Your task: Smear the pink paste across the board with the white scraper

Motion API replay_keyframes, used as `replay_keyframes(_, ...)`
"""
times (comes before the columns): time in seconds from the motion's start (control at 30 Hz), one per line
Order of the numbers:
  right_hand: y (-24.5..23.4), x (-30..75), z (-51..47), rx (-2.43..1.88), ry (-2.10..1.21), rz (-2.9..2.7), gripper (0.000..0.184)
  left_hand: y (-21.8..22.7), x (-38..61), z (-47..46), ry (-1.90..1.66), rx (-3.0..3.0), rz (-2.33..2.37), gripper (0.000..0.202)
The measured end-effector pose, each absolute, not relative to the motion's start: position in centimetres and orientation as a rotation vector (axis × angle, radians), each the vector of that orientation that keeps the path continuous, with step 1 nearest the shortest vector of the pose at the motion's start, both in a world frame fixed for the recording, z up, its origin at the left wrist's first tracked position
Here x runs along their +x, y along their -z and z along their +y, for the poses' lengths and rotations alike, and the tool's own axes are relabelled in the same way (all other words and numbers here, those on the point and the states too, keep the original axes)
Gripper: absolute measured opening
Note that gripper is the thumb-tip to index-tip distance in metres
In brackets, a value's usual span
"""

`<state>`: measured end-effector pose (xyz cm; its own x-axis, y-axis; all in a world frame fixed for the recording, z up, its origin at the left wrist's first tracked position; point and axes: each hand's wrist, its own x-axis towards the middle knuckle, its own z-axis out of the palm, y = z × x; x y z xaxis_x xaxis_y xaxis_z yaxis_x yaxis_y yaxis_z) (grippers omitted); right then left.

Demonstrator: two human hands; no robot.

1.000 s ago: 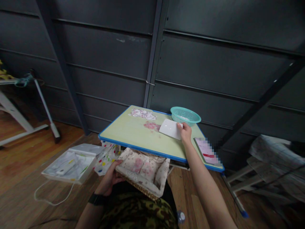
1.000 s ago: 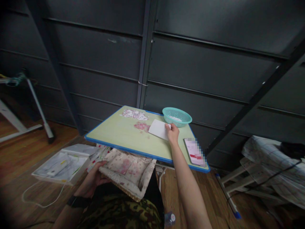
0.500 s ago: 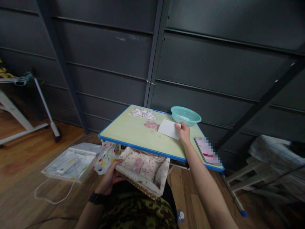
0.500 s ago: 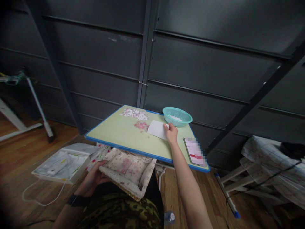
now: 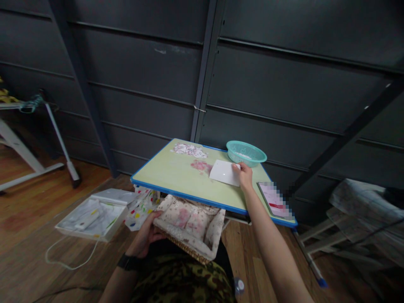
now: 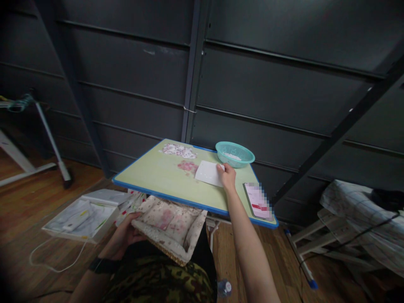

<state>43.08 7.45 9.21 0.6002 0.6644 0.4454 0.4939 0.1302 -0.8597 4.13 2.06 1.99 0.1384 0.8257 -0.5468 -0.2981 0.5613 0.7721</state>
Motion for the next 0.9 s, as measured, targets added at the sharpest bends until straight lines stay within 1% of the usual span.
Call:
replay_keyframes(0.13, -9.2, 43.2, 7.4, -1.510, -0.139, -0.992, 0.043, -1.8, 4.1, 2.1, -0.896, 0.550, 1.160, 0.027)
replay_keyframes(0.33, -9.4, 43.2, 7.4, -1.517, -0.124, -0.995, 0.043, -2.2, 4.3, 1.9, -0.890, 0.550, 1.168, 0.022)
replay_keyframes(0.6, -9.4, 43.1, 7.0, -1.615, 0.059, -0.943, 0.044, -2.4, 4.3, 1.8, -0.907, 0.565, 1.172, 0.019)
replay_keyframes(0.9, -9.3, 42.8, 7.2, -1.655, -0.097, -1.073, 0.044, -3.0, 4.4, 1.8, -0.893, 0.563, 1.186, 0.018)
